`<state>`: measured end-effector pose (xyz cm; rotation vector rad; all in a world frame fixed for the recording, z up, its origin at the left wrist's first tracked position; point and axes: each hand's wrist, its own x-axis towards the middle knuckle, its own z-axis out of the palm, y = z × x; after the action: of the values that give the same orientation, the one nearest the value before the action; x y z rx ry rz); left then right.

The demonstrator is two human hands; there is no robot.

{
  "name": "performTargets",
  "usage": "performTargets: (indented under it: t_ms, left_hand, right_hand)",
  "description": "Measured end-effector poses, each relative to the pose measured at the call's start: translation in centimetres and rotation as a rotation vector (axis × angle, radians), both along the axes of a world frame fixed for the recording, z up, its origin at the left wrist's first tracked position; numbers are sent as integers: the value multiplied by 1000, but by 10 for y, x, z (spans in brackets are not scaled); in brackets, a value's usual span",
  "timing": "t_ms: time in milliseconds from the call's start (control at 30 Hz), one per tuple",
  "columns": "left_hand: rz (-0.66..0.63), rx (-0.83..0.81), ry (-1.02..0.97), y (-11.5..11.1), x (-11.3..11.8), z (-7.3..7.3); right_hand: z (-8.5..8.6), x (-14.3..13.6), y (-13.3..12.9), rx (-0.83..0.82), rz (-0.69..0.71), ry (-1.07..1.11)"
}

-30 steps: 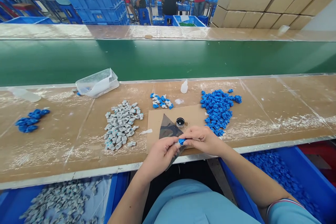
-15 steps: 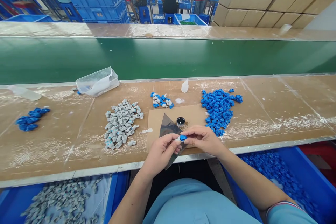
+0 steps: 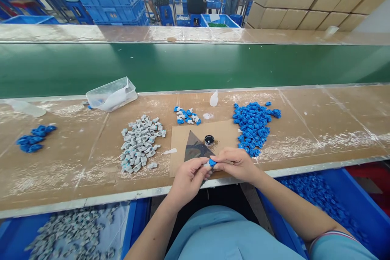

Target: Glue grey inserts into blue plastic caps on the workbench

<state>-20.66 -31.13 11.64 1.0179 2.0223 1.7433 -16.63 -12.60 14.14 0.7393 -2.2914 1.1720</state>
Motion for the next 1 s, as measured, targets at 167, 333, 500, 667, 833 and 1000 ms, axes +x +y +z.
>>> performTargets:
  t_ms: [167,333,500,667,833,1000]
  left_hand:
    - [31,49,1,6,5,-7]
    - [77,87,-114,9,5,-7]
    - [33,-40,-83,5,-2,-6]
    - [75,-133,21,6,-4,-9]
    - [96,-93,-10,12,-1,-20]
    - [76,-64,-1,11,-4,-25]
  right_hand:
    - [-10,5,-3,47,-65,38]
    - [-13,4,-5,-35,-182,42]
    - [-10,1,-3,9,-111,-52]
    - [-14,1,-3,33,-156,-51]
    - [-22,0,-4,52,-160,42]
    - [-21,0,-1,50,-139,14]
